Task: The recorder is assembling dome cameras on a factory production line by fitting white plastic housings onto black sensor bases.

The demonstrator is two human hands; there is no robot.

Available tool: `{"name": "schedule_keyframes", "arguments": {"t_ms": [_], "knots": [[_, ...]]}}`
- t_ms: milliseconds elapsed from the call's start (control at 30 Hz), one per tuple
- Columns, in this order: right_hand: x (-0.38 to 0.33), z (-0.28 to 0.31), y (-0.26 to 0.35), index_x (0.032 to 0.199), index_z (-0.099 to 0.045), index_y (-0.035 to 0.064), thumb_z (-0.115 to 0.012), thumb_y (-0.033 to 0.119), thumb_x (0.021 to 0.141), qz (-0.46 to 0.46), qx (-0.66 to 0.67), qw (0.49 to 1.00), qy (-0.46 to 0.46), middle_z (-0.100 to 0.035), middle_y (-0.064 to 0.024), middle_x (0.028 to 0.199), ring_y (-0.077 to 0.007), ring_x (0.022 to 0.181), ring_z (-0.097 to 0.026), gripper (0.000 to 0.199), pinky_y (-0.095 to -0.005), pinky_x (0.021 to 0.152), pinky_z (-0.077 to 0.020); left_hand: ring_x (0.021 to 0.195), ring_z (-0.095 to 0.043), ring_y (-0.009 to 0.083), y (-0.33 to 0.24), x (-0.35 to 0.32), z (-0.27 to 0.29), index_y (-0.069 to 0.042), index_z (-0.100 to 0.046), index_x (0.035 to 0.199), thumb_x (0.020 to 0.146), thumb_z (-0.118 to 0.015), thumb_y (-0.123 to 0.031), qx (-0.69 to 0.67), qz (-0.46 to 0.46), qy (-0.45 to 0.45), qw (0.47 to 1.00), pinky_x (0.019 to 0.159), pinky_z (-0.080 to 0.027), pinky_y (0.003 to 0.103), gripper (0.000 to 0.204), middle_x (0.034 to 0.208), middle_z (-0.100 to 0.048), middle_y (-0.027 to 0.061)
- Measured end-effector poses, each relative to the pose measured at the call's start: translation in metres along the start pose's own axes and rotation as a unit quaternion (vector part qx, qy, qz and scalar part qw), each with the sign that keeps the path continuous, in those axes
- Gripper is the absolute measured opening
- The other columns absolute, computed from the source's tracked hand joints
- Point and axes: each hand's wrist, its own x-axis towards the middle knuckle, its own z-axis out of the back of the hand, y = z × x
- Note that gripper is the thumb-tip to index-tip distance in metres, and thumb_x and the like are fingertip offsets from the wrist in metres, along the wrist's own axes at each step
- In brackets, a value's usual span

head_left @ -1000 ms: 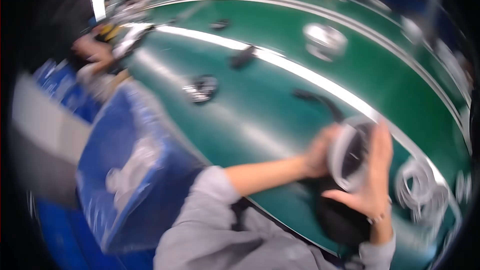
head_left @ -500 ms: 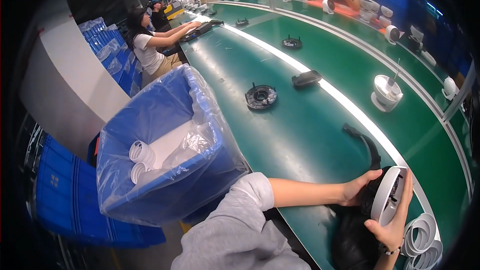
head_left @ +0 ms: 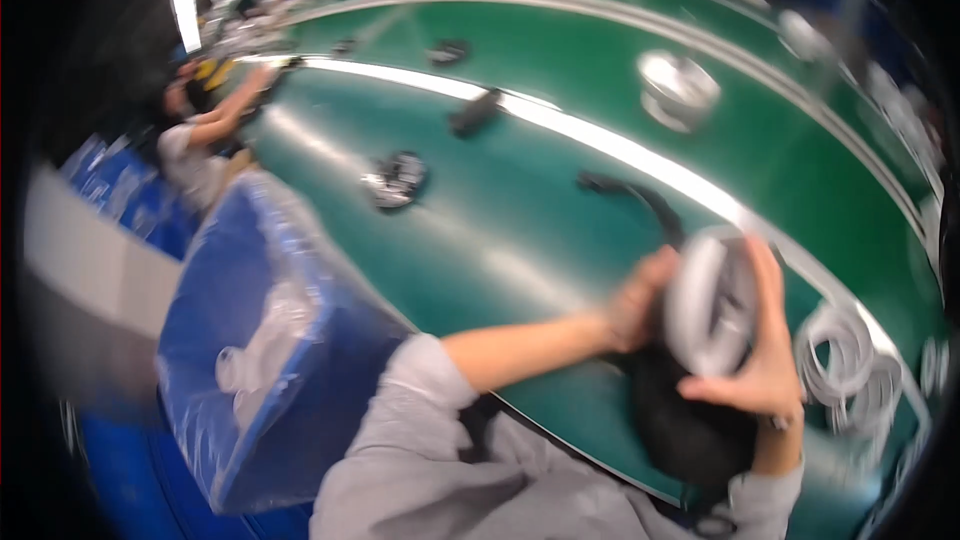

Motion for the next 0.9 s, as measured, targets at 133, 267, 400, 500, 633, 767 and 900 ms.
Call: {"name": "schedule_keyframes", "arguments": {"t_ms": [133,267,400,500,633,767,900], "knots": [[0.004,0.0,-0.004,0.128,-0.02,-0.0024,-0.078,0.036,0.046,0.028,-0.046,0.998,-0.019,-0.022,-0.0229,0.127,-0.0389,0.116,-0.025,0.107,-0.0423,0.096,-0.0232,0.098,-0.05,0.0192,-0.016,0.003,-0.004,-0.002,-0.042,0.115,0.078,-0.033,-0.062,0.069,0.002,-0.045,0.997,0.085,-0.041,0.032,0.071,0.108,-0.05,0.0108],[0.0,0.002,-0.007,0.128,-0.017,-0.005,-0.079,0.035,0.042,0.006,-0.055,0.998,-0.016,-0.017,-0.0247,0.127,-0.0424,0.114,-0.023,0.114,-0.0463,0.093,-0.0258,0.104,-0.045,0.0204,-0.011,0.01,-0.002,-0.002,-0.032,0.122,0.072,-0.031,-0.071,0.127,0.015,-0.035,0.991,0.086,-0.041,0.033,0.086,0.114,-0.044,0.0118],[-0.006,-0.001,-0.006,0.126,-0.019,-0.0072,-0.079,0.037,0.041,-0.014,-0.083,0.995,-0.061,-0.024,-0.0238,0.121,-0.04,0.108,-0.029,0.113,-0.0441,0.09,-0.0303,0.11,-0.042,0.0226,-0.007,0.01,-0.004,-0.002,-0.028,0.125,0.068,-0.028,-0.076,0.135,0.045,-0.027,0.989,0.091,-0.039,0.036,0.093,0.119,-0.04,0.0136],[-0.006,-0.003,-0.001,0.124,-0.022,-0.0076,-0.079,0.038,0.04,-0.019,-0.127,0.99,-0.057,-0.027,-0.0236,0.117,-0.0387,0.104,-0.032,0.111,-0.0433,0.088,-0.0322,0.111,-0.041,0.0231,-0.003,0.008,0.001,-0.004,-0.028,0.125,0.066,-0.026,-0.078,-0.039,0.028,0.047,0.998,0.091,-0.039,0.037,0.095,0.12,-0.039,0.0136],[-0.006,-0.005,0.0,0.125,-0.025,-0.0058,-0.079,0.044,0.041,-0.028,-0.12,0.99,-0.07,-0.03,-0.0212,0.118,-0.0364,0.102,-0.035,0.112,-0.0419,0.087,-0.0313,0.106,-0.044,0.0213,-0.005,0.006,0.002,-0.004,-0.03,0.125,0.065,-0.021,-0.079,-0.001,0.041,0.019,0.999,0.088,-0.041,0.036,0.097,0.115,-0.043,0.0119],[-0.004,-0.002,0.005,0.124,-0.025,-0.0054,-0.08,0.038,0.039,-0.012,-0.133,0.99,-0.046,-0.029,-0.0211,0.117,-0.0366,0.101,-0.035,0.109,-0.0419,0.084,-0.0331,0.101,-0.046,0.0196,-0.011,0.006,0.0,-0.003,-0.031,0.124,0.064,-0.016,-0.08,0.07,0.083,-0.031,0.994,0.085,-0.043,0.034,0.098,0.11,-0.046,0.0104],[-0.004,0.0,0.008,0.123,-0.026,-0.005,-0.08,0.031,0.038,-0.001,-0.152,0.988,-0.026,-0.029,-0.0194,0.115,-0.036,0.099,-0.036,0.107,-0.0414,0.081,-0.0349,0.101,-0.046,0.0197,-0.015,0.008,-0.002,-0.004,-0.03,0.125,0.064,-0.014,-0.08,0.067,0.1,-0.032,0.992,0.085,-0.043,0.034,0.099,0.111,-0.045,0.0103]]}}
